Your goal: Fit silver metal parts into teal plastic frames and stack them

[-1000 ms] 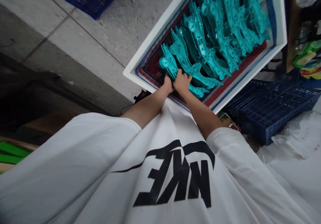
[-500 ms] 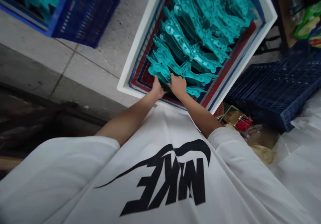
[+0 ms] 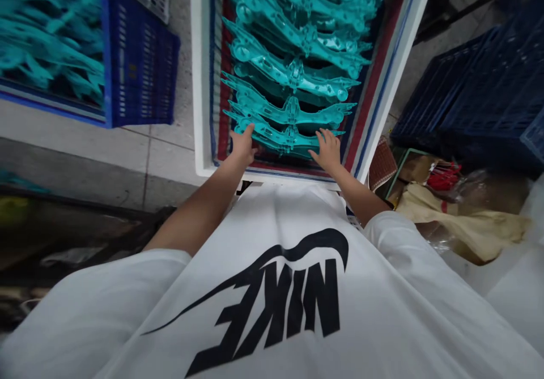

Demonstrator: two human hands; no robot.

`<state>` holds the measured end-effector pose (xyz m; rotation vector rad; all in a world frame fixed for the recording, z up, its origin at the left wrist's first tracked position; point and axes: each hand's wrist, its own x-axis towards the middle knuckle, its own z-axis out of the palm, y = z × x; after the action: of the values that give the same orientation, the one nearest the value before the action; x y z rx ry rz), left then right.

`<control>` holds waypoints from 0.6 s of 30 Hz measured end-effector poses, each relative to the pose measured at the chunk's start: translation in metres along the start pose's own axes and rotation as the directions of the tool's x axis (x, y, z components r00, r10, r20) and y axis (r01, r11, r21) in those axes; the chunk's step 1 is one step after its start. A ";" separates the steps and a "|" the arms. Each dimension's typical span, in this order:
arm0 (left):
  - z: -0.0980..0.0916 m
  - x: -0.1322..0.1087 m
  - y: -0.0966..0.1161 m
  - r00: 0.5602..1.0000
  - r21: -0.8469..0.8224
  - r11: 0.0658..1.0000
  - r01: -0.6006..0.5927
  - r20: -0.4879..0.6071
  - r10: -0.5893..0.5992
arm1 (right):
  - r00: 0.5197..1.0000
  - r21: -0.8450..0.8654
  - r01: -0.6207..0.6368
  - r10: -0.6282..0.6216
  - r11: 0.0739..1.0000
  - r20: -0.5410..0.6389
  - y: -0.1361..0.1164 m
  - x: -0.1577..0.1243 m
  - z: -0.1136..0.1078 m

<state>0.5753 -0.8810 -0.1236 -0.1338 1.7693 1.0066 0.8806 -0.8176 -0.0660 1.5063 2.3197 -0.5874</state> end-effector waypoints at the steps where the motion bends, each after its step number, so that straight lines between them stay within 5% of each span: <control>1: -0.001 0.000 0.003 1.000 -0.004 1.000 0.019 -0.010 -0.019 | 0.999 -0.002 0.046 -0.046 0.999 0.018 0.003 0.005 0.003; 8: 0.000 -0.010 0.018 0.998 -0.054 0.998 0.031 -0.062 -0.034 | 0.941 0.107 0.291 -0.305 0.951 0.145 -0.025 0.037 0.014; 13: -0.005 -0.006 0.021 0.996 -0.047 0.998 0.050 -0.070 -0.053 | 0.935 0.174 0.297 -0.324 0.939 0.148 -0.040 0.036 0.013; 18: -0.009 0.003 0.021 0.994 -0.082 0.993 0.080 -0.074 -0.087 | 0.956 0.063 0.213 -0.221 0.975 0.193 -0.044 0.041 0.016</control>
<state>0.5562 -0.8728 -0.1135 -0.2977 1.7793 1.0228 0.8249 -0.8092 -0.0919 1.1560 2.3428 -0.8075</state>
